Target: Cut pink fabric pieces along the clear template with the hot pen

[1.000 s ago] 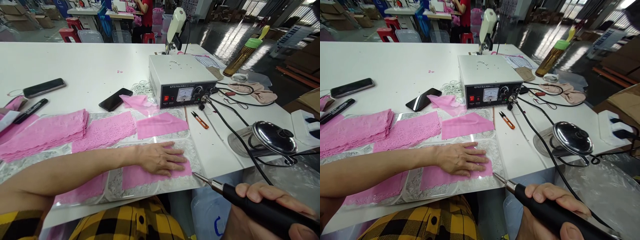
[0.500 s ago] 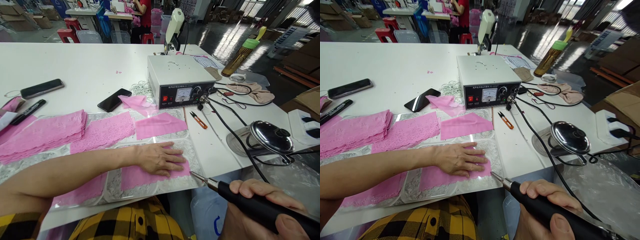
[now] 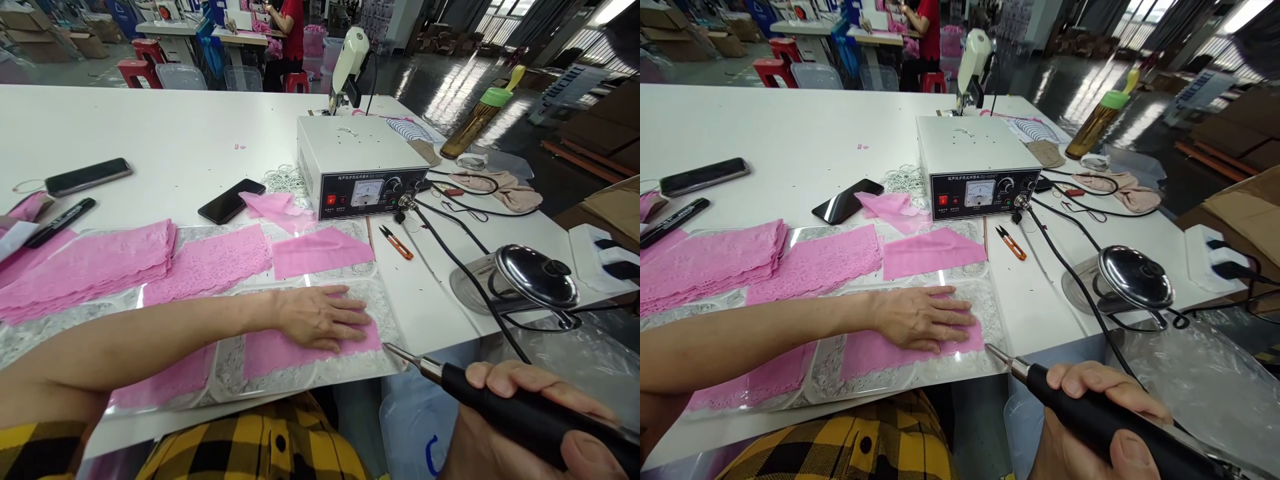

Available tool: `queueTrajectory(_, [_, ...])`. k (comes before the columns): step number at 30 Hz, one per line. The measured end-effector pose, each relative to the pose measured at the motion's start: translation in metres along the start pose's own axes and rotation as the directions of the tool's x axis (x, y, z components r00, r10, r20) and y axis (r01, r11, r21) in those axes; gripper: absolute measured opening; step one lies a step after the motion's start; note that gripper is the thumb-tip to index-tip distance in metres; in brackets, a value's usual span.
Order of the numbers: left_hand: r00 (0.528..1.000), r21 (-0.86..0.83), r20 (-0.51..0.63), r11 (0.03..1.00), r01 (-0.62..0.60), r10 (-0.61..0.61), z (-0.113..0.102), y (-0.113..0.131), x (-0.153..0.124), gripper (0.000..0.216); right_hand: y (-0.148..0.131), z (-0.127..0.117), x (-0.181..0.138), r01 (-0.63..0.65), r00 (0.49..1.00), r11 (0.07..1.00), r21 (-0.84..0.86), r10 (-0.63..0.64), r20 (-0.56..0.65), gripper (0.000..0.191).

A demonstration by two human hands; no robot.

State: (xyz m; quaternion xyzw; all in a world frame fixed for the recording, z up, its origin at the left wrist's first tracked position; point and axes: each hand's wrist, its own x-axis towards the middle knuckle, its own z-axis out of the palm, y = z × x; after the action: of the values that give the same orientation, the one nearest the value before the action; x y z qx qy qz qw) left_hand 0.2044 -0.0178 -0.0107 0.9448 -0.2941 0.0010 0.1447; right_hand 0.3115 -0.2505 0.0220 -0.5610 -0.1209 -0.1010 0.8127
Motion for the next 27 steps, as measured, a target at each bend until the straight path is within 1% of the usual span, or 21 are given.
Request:
queueTrajectory(4, [0.999,0.006,-0.051,1.0,-0.017,0.017,0.0016,-0.0004,-0.0005,0.042,-0.0002,0.0012,0.0014,-0.02,1.0,1.0,0.011,0.02,0.0,0.023])
queueTrajectory(7, [0.997,0.032,-0.067,0.999,-0.029,0.031,0.0013,-0.0001,-0.0003,0.042,0.0017,0.0018,0.0016,-0.009,1.0,1.0,0.007,0.009,0.019,0.022])
queueTrajectory(12, [0.999,0.041,-0.035,0.999,-0.03,0.031,0.0,0.0007,0.0004,0.043,0.0046,0.0009,0.0011,0.01,0.997,1.0,0.005,-0.01,0.073,0.021])
queueTrajectory(17, [0.999,-0.026,-0.05,1.0,0.0,-0.002,0.0,0.0007,0.0005,0.042,0.0036,0.002,0.0012,0.018,0.998,0.999,-0.026,-0.016,0.068,0.017])
queueTrajectory(21, [0.998,-0.031,-0.055,1.0,-0.001,-0.001,0.0015,0.0002,0.0001,0.042,0.0047,0.0031,0.0018,0.031,0.998,0.999,-0.019,-0.03,0.06,0.019])
queueTrajectory(25, [1.0,-0.002,-0.012,1.0,-0.01,0.01,0.0007,0.0004,0.0004,0.048,0.0077,0.0015,0.0028,0.007,0.999,1.0,-0.008,-0.007,0.041,0.02])
queueTrajectory(27, [1.0,0.003,0.014,1.0,0.004,-0.004,-0.002,0.001,-0.0012,0.049,0.0085,-0.0049,0.0026,-0.004,0.999,1.0,-0.005,0.004,0.045,0.019])
